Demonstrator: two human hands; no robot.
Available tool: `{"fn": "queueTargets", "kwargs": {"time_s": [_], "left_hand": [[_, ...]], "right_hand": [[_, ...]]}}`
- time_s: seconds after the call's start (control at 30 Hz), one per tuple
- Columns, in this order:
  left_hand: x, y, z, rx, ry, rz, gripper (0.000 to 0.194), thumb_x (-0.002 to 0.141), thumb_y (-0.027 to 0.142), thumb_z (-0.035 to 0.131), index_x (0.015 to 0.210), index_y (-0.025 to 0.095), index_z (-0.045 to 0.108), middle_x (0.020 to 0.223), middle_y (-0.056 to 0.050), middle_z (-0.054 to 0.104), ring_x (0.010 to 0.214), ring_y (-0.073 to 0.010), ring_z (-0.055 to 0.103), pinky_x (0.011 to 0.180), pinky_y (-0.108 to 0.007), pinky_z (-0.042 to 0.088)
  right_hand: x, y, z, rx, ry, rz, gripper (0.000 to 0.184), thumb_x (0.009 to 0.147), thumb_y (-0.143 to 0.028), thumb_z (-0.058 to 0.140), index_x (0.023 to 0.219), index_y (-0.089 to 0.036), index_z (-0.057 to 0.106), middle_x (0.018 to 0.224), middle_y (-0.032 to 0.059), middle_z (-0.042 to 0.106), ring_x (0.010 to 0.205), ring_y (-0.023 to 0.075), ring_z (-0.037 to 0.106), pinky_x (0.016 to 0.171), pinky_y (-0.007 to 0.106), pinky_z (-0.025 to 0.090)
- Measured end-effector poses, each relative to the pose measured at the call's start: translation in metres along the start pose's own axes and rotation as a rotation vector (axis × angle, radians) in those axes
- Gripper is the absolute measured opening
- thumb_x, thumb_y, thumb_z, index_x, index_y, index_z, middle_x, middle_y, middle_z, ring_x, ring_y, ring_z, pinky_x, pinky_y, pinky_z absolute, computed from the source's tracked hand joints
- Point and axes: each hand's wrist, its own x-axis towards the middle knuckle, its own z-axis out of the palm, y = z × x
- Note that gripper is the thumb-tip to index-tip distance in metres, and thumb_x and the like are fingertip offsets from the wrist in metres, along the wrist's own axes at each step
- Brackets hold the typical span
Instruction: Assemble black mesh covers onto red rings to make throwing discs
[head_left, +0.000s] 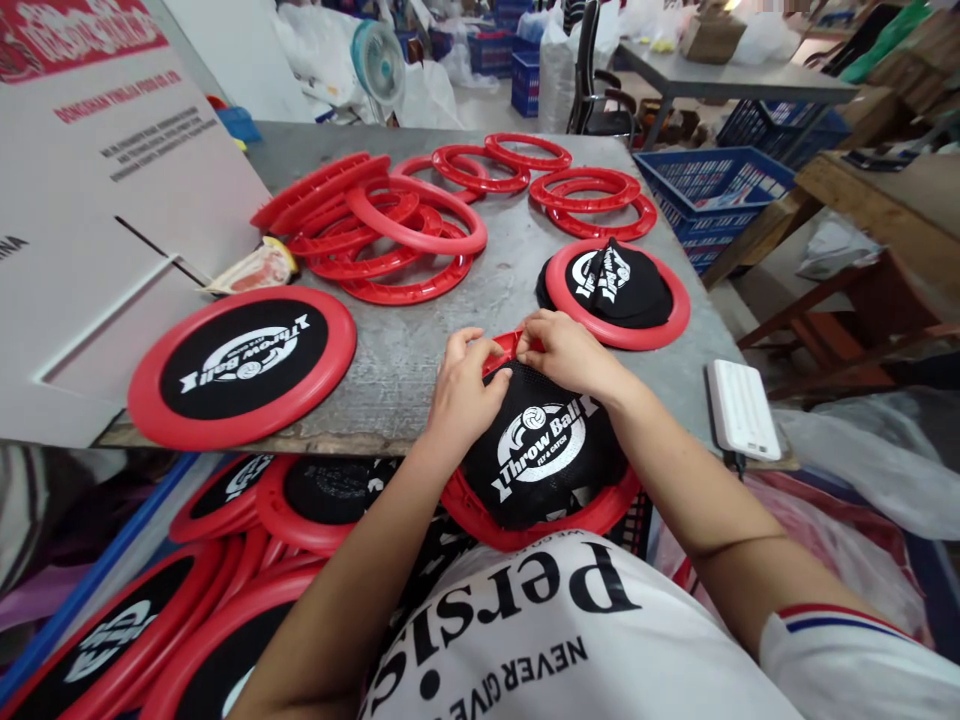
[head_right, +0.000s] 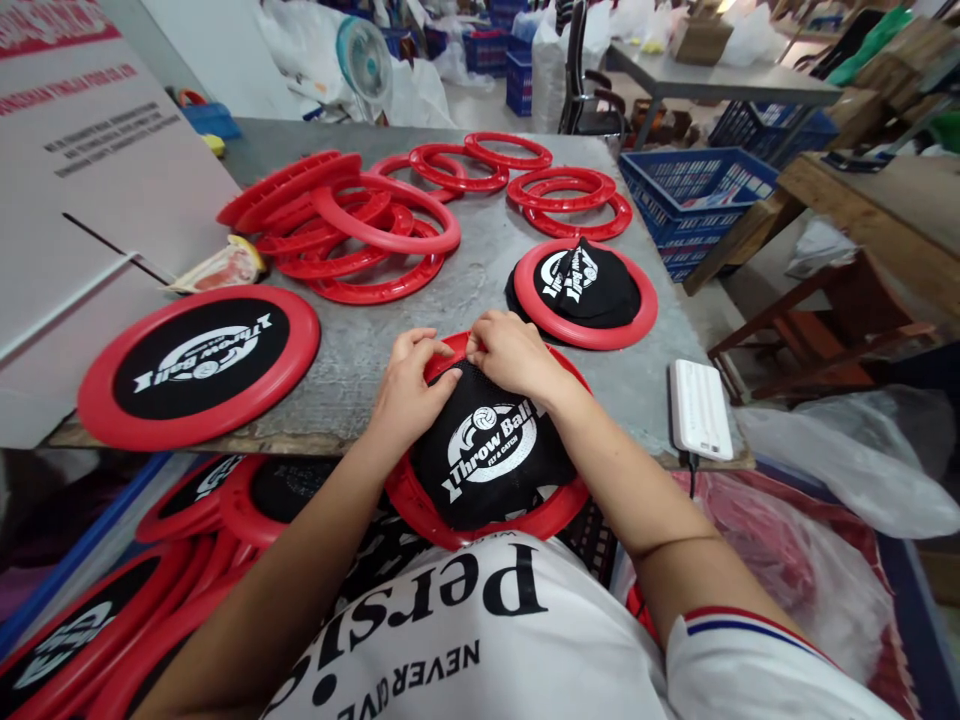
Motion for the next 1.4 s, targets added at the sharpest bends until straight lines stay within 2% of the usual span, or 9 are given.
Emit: {"fn": "queueTargets", "kwargs": {"time_s": [0.17,0.3,0.43,0.77,1.1,1.4], "left_hand": [[0.007,-0.001,0.003,-0.083,-0.017,-0.07,0.013,0.079,0.011,0.069,0.083,0.022,0.063,0.122,-0.008,0.06,0.121,-0.0254,0.061,0.113,-0.046,0.044],[0.007,-0.001,0.005,-0.091,-0.01,-0.08,0.014,0.079,0.011,0.069,0.079,0.023,0.061,0.118,-0.006,0.063,0.119,-0.0248,0.061,0.112,-0.046,0.045],[0.007,-0.001,0.005,-0.081,-0.012,-0.088,0.013,0.081,0.012,0.066,0.076,0.023,0.06,0.116,-0.006,0.064,0.117,-0.0252,0.062,0.11,-0.046,0.046],[0.005,0.001,0.004,-0.046,-0.037,-0.091,0.011,0.088,0.015,0.059,0.08,0.022,0.057,0.116,-0.009,0.066,0.115,-0.0257,0.062,0.107,-0.047,0.046],[0.006,0.005,0.005,-0.027,-0.036,-0.12,0.011,0.09,0.016,0.057,0.081,0.022,0.054,0.114,-0.009,0.065,0.117,-0.0258,0.061,0.107,-0.045,0.045],[0.012,0.011,0.009,0.111,-0.059,-0.184,0.014,0.09,0.016,0.055,0.079,0.022,0.051,0.102,-0.008,0.063,0.106,-0.0262,0.061,0.101,-0.042,0.047]], "right_hand": [[-0.003,-0.002,0.003,-0.008,0.009,0.035,0.007,0.086,-0.016,0.062,0.083,-0.021,0.066,0.112,0.0063,0.069,0.105,0.0253,0.059,0.091,0.04,0.043],[-0.004,-0.002,0.006,-0.034,0.018,0.046,0.008,0.085,-0.016,0.064,0.089,-0.022,0.068,0.113,0.0058,0.069,0.106,0.0266,0.058,0.09,0.042,0.042],[-0.003,-0.005,0.007,-0.074,0.006,0.067,0.004,0.085,-0.019,0.068,0.087,-0.022,0.068,0.115,0.0058,0.068,0.108,0.0287,0.057,0.086,0.042,0.041],[-0.006,-0.011,0.007,-0.103,0.008,0.085,0.008,0.091,-0.022,0.062,0.084,-0.021,0.064,0.113,0.0077,0.068,0.11,0.0301,0.057,0.08,0.04,0.038],[-0.008,-0.011,0.008,-0.127,0.022,0.095,0.012,0.094,-0.027,0.059,0.084,-0.021,0.062,0.111,0.0081,0.067,0.107,0.0283,0.056,0.082,0.039,0.039],[-0.008,-0.013,0.012,-0.183,0.045,0.112,0.015,0.094,-0.025,0.052,0.083,-0.02,0.061,0.111,0.0087,0.067,0.106,0.0276,0.056,0.078,0.037,0.037]]}}
